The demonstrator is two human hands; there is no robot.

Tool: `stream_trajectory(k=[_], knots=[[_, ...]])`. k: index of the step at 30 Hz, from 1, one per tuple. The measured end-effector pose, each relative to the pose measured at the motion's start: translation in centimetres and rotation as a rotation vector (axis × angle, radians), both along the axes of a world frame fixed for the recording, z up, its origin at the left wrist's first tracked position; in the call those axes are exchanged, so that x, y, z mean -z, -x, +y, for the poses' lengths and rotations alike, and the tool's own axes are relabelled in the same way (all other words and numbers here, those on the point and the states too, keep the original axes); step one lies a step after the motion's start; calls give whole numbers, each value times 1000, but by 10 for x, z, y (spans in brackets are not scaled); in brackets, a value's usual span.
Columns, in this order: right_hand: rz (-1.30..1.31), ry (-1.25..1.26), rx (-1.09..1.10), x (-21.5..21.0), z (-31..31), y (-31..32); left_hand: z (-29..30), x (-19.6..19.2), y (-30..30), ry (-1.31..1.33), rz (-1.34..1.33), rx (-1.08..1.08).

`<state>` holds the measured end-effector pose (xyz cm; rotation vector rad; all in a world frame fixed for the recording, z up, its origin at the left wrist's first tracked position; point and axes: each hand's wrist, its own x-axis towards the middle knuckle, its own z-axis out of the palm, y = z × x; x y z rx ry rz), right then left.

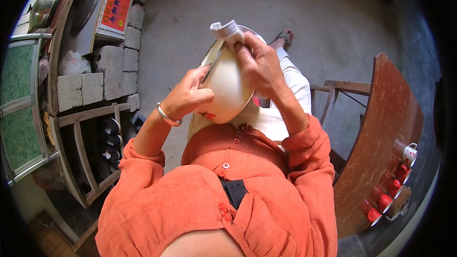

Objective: The person wipes the interior and exterior surfaces of a small, cream-colored pot with a floral design using a white cloth. They rotate the pot to clean the handle and the bottom, ensuring all sides are wiped down.

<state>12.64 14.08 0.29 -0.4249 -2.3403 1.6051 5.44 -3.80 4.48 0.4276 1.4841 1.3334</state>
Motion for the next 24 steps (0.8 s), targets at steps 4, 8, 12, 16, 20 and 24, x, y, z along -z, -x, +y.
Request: stream_trajectory(k=[4, 8, 12, 16, 20, 24], knots=[[260, -400, 56, -13, -28, -27, -4, 5, -7, -123, -74, -20], [266, -579, 84, -23, -44, -45, -28, 46, -26, -239, 14, -75], [232, -471, -7, -15, -22, -21, -37, 65, -20, -269, -96, 58], [-37, -110, -131, -5, 20, 23, -46, 65, -24, -317, -168, 62], [-117, -93, -154, -9, 18, 29, -54, 68, -30, -298, -128, 10], [199, -581, -40, -21, -32, -12, -75, 93, -24, -173, -135, -16]])
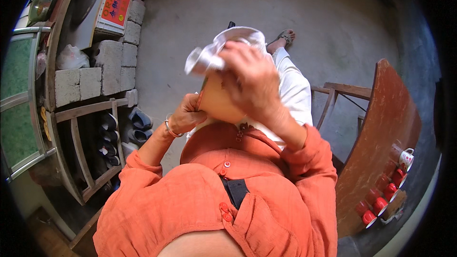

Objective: The person wipes the interior and exterior surfaces of a small, cream-colored pot with a floral design using a white cloth. They rotate the pot to clean the handle and the bottom, ensuring all sides are wiped down.

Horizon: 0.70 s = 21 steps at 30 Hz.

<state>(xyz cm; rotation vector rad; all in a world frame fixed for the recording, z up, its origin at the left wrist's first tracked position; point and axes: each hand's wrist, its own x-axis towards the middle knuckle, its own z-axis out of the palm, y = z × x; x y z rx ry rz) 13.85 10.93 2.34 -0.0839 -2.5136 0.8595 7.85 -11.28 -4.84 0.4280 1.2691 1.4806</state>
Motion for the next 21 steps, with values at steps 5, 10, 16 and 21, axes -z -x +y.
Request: stream_trajectory(k=[5, 10, 16, 21], knots=[[49, 53, -79, -2, 0, -1, 1, -9, 7, -33, 42, 51], [-468, 615, -233, 25, 63, 54, 9, -24, -5, -102, 85, 29], [-598, 713, -222, 38, 68, 56, 7, -31, 3, -85, 54, 107], [-444, 642, -133, 40, 59, 42, 58, -87, 16, -12, -32, 3]])
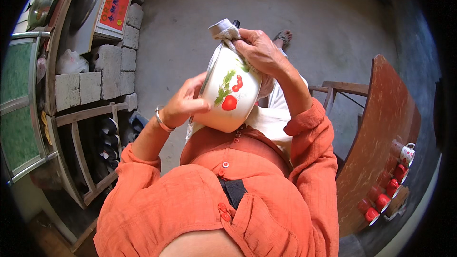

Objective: The person wipes the interior and exterior surfaces of a small, cream-colored pot with a floral design using a white cloth. They rotate the pot to clean the handle and the bottom, ensuring all sides are wiped down.

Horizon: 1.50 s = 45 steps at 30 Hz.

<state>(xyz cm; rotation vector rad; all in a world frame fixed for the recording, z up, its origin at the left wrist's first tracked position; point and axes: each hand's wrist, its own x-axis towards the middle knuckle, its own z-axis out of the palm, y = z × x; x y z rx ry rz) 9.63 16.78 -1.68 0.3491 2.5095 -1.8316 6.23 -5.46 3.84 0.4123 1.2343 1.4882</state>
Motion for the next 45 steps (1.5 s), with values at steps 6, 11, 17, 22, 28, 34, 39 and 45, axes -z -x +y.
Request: stream_trajectory(k=[6, 11, 17, 22, 28, 34, 39, 45], knots=[[192, -281, 100, -53, -30, -36, 14, 1, 5, 68, -116, -32], [457, -778, 217, -49, -74, -65, -10, 35, 4, 0, 32, 14], [493, -591, 150, -38, -56, -42, -19, 40, -6, -68, -103, -59], [13, -109, -3, -32, -6, 5, -23, 40, -23, -84, -65, -62], [424, -689, 121, -46, -61, -33, -30, 49, -10, -31, -76, -72], [492, -627, 92, -44, -58, -37, -33, 58, -8, -40, -35, -85], [67, -134, -47, -27, -12, 8, -35, 50, -15, -149, -8, -25], [79, -204, -17, -20, -15, 12, -37, 55, -11, -106, -58, -135]])
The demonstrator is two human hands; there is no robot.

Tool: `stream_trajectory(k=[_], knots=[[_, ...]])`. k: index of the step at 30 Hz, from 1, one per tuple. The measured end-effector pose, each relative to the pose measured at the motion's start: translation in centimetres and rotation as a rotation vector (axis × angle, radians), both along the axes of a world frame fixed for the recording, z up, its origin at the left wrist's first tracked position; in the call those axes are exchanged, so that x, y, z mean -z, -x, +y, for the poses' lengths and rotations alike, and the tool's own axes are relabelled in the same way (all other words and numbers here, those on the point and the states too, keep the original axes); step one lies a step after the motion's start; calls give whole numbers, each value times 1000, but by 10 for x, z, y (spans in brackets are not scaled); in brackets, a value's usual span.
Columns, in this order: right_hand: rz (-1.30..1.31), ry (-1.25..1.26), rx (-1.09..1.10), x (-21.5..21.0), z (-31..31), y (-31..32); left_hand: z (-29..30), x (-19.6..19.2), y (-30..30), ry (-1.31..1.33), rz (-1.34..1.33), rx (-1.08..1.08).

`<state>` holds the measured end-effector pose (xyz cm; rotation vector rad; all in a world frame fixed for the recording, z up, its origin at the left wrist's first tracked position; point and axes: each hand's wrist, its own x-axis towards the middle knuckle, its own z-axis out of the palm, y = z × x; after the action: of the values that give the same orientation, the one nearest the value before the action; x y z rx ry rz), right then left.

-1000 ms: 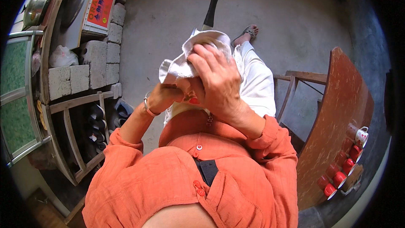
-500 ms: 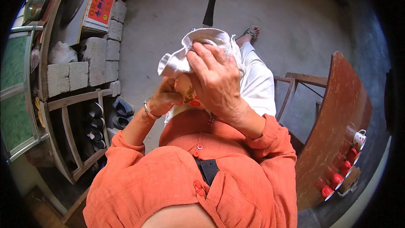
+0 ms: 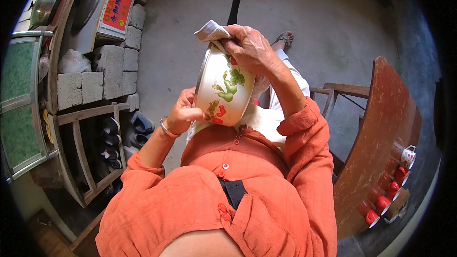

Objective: The person wipes the interior and exterior surfaces of a small, cream-colored pot with a floral design using a white cloth. They rotate the pot to clean the handle and the bottom, ensuring all sides are wiped down.

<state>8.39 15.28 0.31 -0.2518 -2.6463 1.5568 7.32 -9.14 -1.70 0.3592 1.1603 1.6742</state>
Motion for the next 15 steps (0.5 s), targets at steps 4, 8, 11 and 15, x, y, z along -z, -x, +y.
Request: stream_trajectory(k=[4, 8, 11, 15], knots=[[129, -206, 57, -9, -11, -17, 38, -34, 14, 142, -82, -52], [426, -453, 127, -24, -35, -48, 51, -31, 19, 35, 21, -64], [559, -483, 182, -14, -35, -62, 45, -23, 11, 157, 66, -95], [624, -212, 354, 21, -15, -65, 57, -11, 6, -80, 39, -79]])
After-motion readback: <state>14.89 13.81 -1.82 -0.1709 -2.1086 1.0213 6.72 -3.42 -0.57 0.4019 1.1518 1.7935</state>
